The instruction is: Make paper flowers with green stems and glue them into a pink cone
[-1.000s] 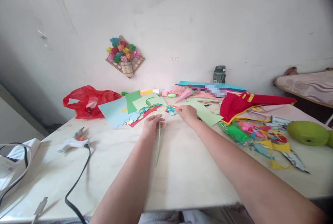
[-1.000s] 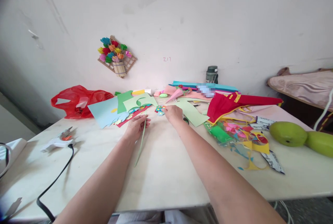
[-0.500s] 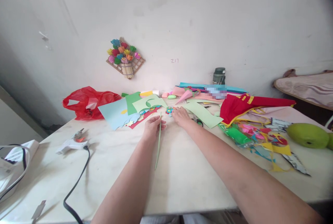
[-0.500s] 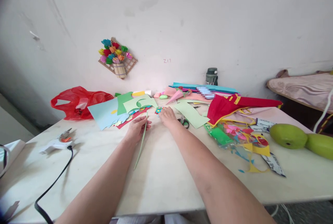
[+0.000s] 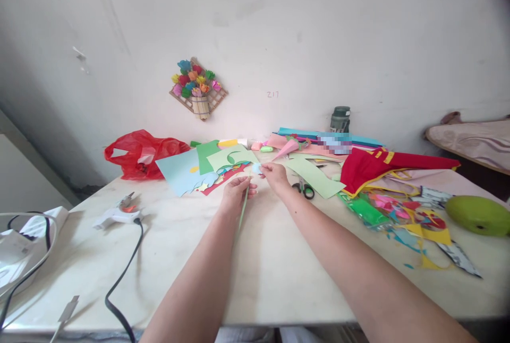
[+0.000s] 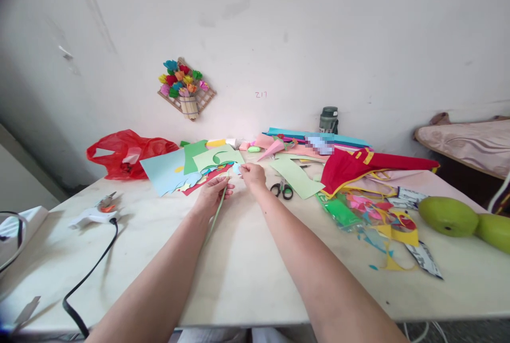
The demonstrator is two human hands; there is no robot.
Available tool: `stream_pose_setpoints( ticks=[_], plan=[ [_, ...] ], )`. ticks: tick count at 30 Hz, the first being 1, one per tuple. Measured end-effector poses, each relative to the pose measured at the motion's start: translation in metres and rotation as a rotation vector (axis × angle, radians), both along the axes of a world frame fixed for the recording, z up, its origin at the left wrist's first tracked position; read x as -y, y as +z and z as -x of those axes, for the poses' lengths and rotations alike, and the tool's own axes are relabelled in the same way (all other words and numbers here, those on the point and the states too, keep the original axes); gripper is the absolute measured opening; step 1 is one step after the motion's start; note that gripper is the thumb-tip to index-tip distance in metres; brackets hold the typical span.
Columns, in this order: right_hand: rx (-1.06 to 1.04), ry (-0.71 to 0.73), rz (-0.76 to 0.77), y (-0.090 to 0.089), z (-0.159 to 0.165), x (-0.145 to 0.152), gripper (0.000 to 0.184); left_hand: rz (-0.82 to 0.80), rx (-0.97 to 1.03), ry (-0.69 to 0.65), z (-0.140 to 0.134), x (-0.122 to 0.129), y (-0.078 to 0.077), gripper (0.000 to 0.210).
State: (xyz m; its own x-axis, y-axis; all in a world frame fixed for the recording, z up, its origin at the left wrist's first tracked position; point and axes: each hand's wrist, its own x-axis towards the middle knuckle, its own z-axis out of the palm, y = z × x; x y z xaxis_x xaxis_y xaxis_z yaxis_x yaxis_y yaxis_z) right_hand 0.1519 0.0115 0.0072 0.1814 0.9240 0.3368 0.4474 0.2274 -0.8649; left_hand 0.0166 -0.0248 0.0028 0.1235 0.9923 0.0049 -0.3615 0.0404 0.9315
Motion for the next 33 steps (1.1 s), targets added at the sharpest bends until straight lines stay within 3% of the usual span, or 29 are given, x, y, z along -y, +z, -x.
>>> stream_pose_setpoints(
  ticks=[4, 8, 21, 29, 33],
  plan=[
    [-0.454, 0.180, 0.090, -0.002, 0.005, 0.008, 0.013, 0.002, -0.020, -0.014, -0.001, 0.002, 0.001, 0.022],
    [-0.593, 0.222, 0.137, -0.003, 0.003, 0.014, 0.014, 0.029, -0.049, -0.025, -0.002, 0.004, 0.002, 0.017],
    [-0.585, 0.344, 0.177, 0.000, 0.000, 0.021, 0.019, 0.020, -0.059, -0.136, -0.002, 0.006, 0.003, 0.016],
    [-0.529, 0.359, 0.176, -0.001, 0.004, 0.022, 0.028, 0.036, -0.078, -0.124, 0.003, 0.010, 0.007, 0.015],
    [-0.478, 0.288, 0.149, -0.006, 0.010, 0.017, 0.024, 0.070, -0.087, -0.095, 0.005, 0.009, 0.010, 0.011]
  ],
)
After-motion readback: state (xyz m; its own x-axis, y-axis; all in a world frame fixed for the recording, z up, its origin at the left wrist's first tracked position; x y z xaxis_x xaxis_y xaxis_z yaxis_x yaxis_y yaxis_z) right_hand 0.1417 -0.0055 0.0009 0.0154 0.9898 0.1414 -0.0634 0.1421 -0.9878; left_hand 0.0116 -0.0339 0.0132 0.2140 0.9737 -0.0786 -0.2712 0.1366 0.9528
